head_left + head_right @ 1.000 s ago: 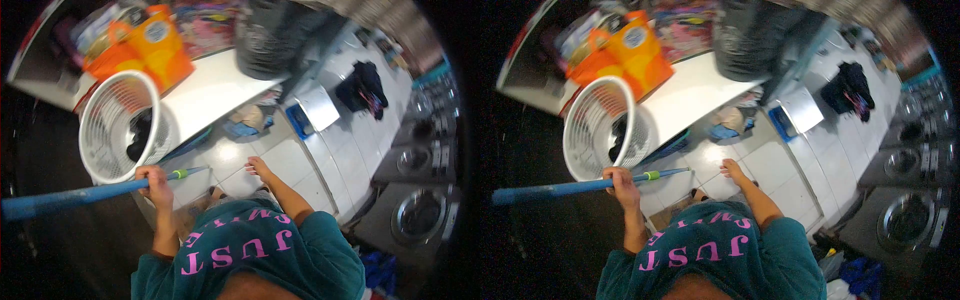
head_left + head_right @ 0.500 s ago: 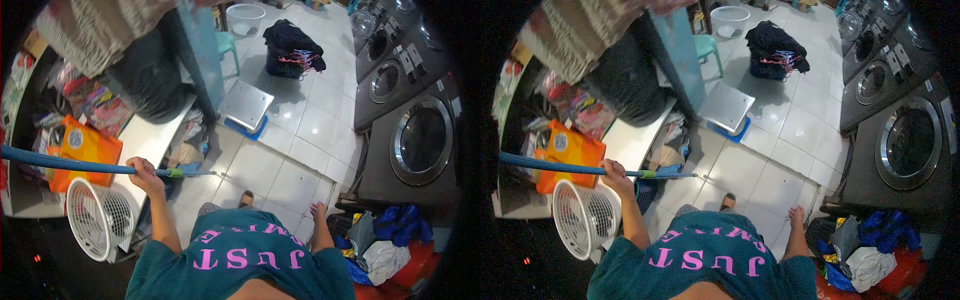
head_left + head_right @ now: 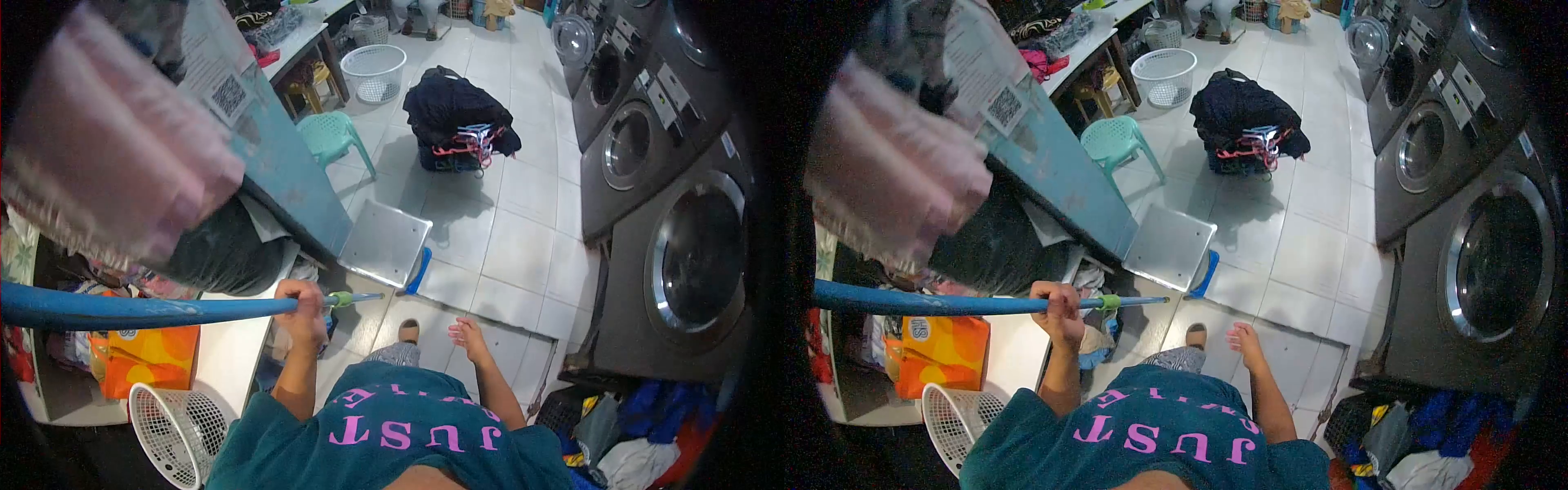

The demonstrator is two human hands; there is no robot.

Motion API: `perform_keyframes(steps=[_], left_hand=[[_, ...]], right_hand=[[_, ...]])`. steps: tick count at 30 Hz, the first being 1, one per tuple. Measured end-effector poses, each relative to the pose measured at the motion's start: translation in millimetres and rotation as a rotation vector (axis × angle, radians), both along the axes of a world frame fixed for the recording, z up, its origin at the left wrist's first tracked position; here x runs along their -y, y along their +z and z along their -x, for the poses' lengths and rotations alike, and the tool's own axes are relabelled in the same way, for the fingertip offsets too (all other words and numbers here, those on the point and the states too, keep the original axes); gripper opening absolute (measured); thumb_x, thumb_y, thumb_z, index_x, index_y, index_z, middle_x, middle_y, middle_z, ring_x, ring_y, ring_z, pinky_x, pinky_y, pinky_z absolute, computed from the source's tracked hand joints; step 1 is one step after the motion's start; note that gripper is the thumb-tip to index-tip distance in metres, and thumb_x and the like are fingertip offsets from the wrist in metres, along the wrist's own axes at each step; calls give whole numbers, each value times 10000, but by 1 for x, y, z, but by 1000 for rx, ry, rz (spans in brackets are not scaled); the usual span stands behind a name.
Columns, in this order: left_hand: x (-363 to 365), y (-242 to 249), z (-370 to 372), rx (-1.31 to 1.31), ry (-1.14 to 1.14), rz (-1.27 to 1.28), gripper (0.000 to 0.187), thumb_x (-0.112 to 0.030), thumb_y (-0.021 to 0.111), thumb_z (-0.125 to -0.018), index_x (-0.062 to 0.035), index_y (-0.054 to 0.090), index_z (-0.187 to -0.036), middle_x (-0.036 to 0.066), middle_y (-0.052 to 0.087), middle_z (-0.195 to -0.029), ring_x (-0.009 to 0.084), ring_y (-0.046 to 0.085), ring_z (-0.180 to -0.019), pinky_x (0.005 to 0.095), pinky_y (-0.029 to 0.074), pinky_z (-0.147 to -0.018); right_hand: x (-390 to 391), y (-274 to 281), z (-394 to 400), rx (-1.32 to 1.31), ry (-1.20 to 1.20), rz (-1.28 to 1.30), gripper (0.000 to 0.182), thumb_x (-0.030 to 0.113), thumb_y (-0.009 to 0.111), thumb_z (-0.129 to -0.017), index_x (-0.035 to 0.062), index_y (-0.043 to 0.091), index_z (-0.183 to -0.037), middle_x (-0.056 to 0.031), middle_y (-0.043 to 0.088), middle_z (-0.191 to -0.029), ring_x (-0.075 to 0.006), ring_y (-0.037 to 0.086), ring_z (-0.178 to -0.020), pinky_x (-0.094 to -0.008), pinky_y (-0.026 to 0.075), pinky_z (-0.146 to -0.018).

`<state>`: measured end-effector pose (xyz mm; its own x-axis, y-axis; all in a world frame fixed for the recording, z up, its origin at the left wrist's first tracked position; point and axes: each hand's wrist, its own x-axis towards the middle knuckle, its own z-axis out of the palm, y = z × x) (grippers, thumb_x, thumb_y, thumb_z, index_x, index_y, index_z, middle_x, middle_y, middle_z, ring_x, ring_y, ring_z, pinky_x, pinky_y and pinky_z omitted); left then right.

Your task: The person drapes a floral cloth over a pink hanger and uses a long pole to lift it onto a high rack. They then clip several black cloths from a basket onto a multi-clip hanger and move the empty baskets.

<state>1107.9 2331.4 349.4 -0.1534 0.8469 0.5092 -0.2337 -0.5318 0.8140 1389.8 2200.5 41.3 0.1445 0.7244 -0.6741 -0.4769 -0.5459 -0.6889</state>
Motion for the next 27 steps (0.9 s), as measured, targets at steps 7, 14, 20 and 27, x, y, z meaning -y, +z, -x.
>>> perform_keyframes(steps=[7, 14, 20, 27], left_hand=[[-81, 8, -64, -71, -143, 202, 128, -109, 570, -795, -57, 455, -770, 11, 428, -616, 79, 382, -515, 217, 309, -464], [-151, -13, -136, -236, 8, 262, 121, -104, 552, -805, -65, 445, -765, -2, 408, -576, 65, 353, -461, 215, 291, -413], [-163, -10, -181, -494, 299, 347, 75, -110, 544, -826, -38, 546, -848, -28, 454, -591, 49, 423, -554, 213, 362, -505], [-146, -64, -106, -618, 702, 789, 198, -250, 542, -833, -55, 542, -867, 60, 538, -653, 174, 528, -598, 295, 422, -568]], right_hand=[[-4, -45, -84, 62, -307, 154, 286, 220, 492, -812, 102, 461, -1071, -81, 592, -829, -170, 572, -689, -308, 477, -607], [40, -113, -204, -85, -502, 472, 147, 205, 408, -831, 100, 444, -928, -104, 553, -767, -231, 535, -556, -300, 442, -439], [-54, -50, -330, -44, -241, 469, 240, 269, 454, -830, 103, 427, -1001, -118, 548, -799, -251, 538, -642, -319, 453, -484], [-246, -38, -467, 228, -121, 262, 372, 292, 464, -840, 74, 370, -1126, -145, 541, -945, -232, 529, -729, -307, 437, -561]])
